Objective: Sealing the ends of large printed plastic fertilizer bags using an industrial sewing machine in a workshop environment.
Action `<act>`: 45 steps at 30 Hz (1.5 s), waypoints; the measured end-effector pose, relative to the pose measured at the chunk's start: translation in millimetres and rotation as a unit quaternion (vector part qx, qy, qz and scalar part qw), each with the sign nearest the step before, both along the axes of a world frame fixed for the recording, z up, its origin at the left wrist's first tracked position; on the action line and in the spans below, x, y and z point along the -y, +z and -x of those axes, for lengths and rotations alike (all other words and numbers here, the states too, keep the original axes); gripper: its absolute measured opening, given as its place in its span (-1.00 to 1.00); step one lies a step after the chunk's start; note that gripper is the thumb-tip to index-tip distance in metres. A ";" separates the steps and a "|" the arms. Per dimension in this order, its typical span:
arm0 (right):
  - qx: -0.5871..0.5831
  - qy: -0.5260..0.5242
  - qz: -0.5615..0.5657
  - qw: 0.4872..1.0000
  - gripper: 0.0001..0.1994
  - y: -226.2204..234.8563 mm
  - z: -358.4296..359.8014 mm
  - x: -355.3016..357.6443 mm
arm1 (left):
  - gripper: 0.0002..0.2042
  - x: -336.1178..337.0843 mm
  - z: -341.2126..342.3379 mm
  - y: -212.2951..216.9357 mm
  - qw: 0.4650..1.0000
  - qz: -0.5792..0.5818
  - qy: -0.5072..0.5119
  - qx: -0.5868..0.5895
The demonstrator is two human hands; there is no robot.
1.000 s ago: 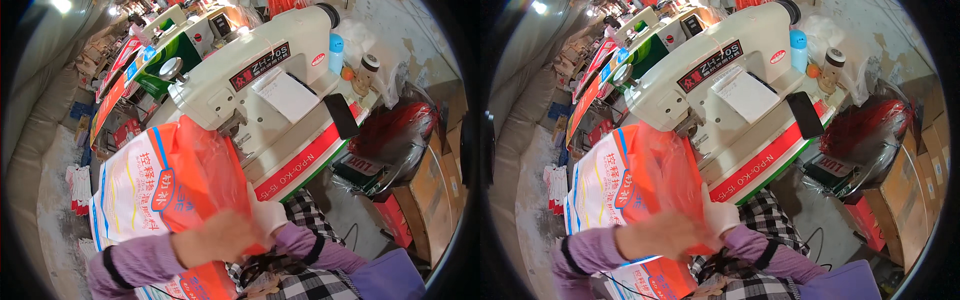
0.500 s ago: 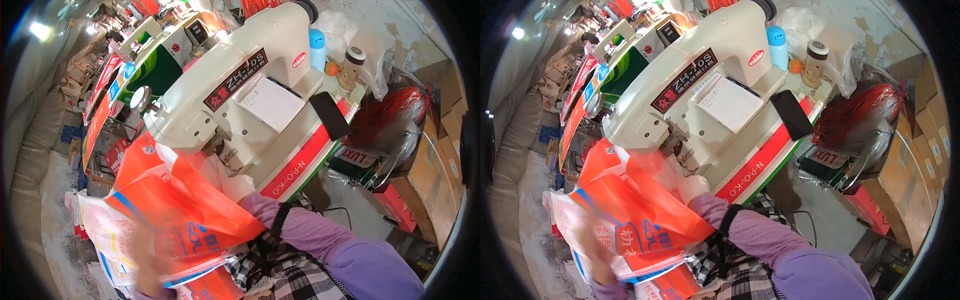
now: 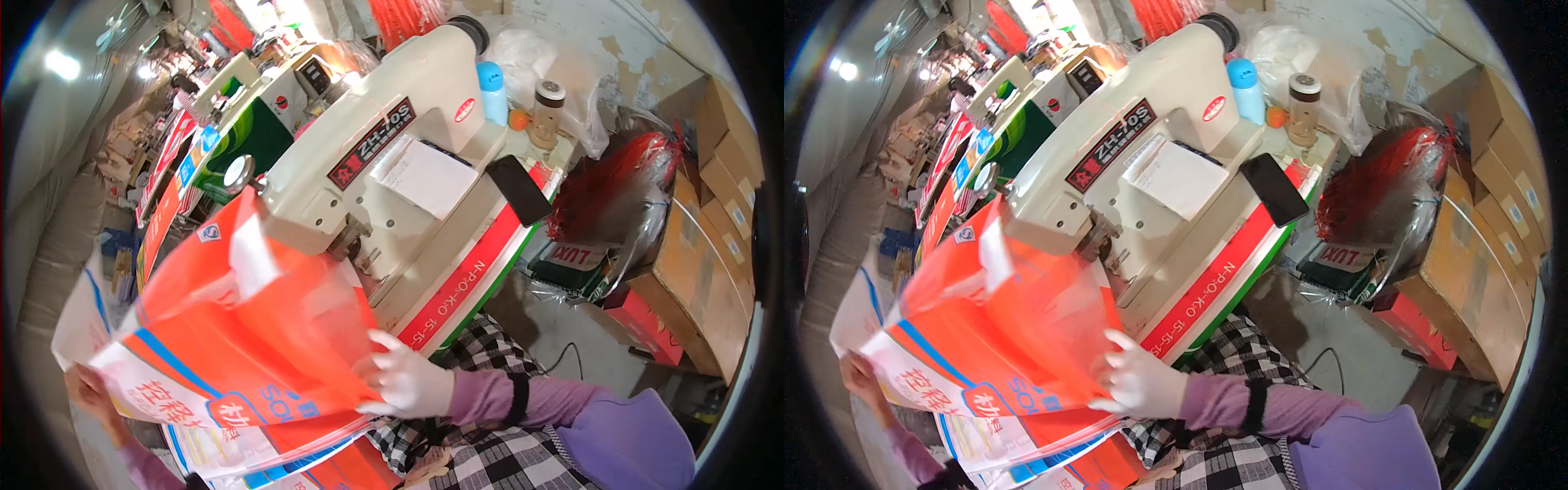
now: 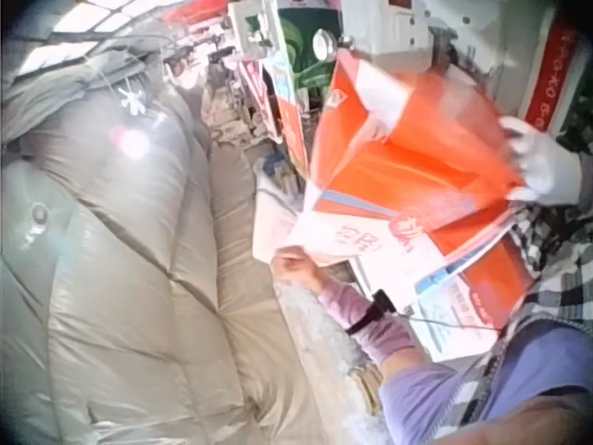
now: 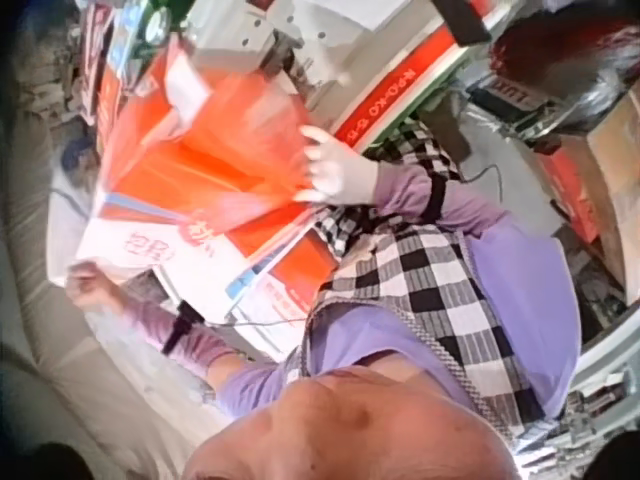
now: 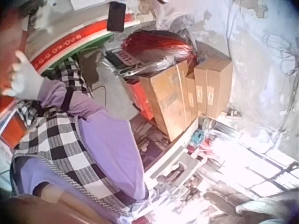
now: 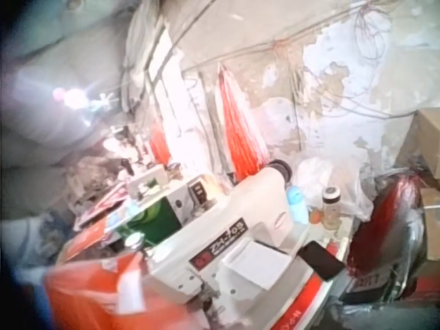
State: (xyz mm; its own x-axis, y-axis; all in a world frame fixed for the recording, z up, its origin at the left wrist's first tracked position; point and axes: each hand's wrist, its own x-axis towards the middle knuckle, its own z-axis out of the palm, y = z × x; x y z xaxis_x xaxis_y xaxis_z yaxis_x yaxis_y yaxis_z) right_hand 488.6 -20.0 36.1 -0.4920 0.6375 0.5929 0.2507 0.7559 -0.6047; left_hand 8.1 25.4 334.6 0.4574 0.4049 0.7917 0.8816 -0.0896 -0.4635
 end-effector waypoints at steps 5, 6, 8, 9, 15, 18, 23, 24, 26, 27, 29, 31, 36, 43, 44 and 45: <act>-0.141 0.091 0.199 0.966 -0.61 -20.9 5.6 58.6 | -0.75 110.5 118.0 -135.4 0.853 0.338 0.398 -0.016; -0.086 0.120 0.181 0.972 -0.59 -33.1 1.5 57.8 | -0.76 93.7 80.9 -145.4 0.801 0.448 0.397 0.009; -0.029 0.149 0.164 0.975 -0.57 -54.5 1.1 50.0 | -0.77 56.1 -40.6 -148.2 0.861 0.400 0.301 0.093; 0.060 0.198 0.165 0.964 -0.56 -64.0 3.2 47.4 | -0.71 29.0 -102.4 -158.9 0.891 0.371 0.070 0.251; 0.238 0.259 0.024 0.936 -0.67 -56.2 8.5 48.1 | -0.39 -3.6 -320.8 -335.6 0.399 0.523 -0.067 0.750; 0.035 0.111 0.344 0.932 -0.58 -66.8 -21.5 47.5 | -0.29 -29.9 -271.5 -292.9 0.201 0.516 0.035 0.832; 0.201 0.050 0.289 0.935 -0.51 4.6 5.5 -8.5 | -0.32 -39.5 -141.2 -367.8 0.358 0.484 -0.010 0.798; 0.211 -0.068 0.199 0.955 -0.47 13.4 6.6 -20.2 | -0.39 -39.3 -175.3 -356.2 0.467 0.527 -0.056 0.708; 0.313 -0.213 -0.033 0.925 -0.49 -28.1 28.1 -54.6 | -0.46 -36.4 -223.1 -339.6 0.568 0.553 -0.096 0.601; 0.309 -0.226 -0.042 0.923 -0.56 -61.7 39.1 -67.0 | -0.50 -35.8 -243.2 -333.9 0.736 0.507 -0.141 0.426; 0.232 -0.197 -0.045 0.951 -0.80 -79.6 56.3 -76.9 | -0.53 -29.8 -236.0 -331.8 0.865 0.423 -0.149 0.224; 0.097 -0.160 -0.043 0.981 -0.91 -62.0 56.3 -75.3 | -0.88 -19.3 -216.5 -348.6 0.804 0.524 -0.069 0.273; -0.037 -0.161 0.064 0.984 -0.88 -41.7 51.9 -66.1 | -0.83 -0.2 -199.9 -328.8 0.860 0.478 0.030 0.173; 0.206 0.037 -0.071 0.975 -0.83 -64.5 39.4 -99.8 | -0.45 -5.7 -241.6 -316.5 0.807 0.526 -0.020 0.269; 0.208 0.032 -0.073 0.975 -0.83 -59.9 48.2 -101.2 | -0.45 -16.0 -246.8 -316.0 0.808 0.525 -0.025 0.267; 0.153 -0.022 0.052 0.987 -0.81 -53.7 54.5 -99.2 | -0.46 -19.3 -255.0 -320.6 0.741 0.536 -0.158 0.372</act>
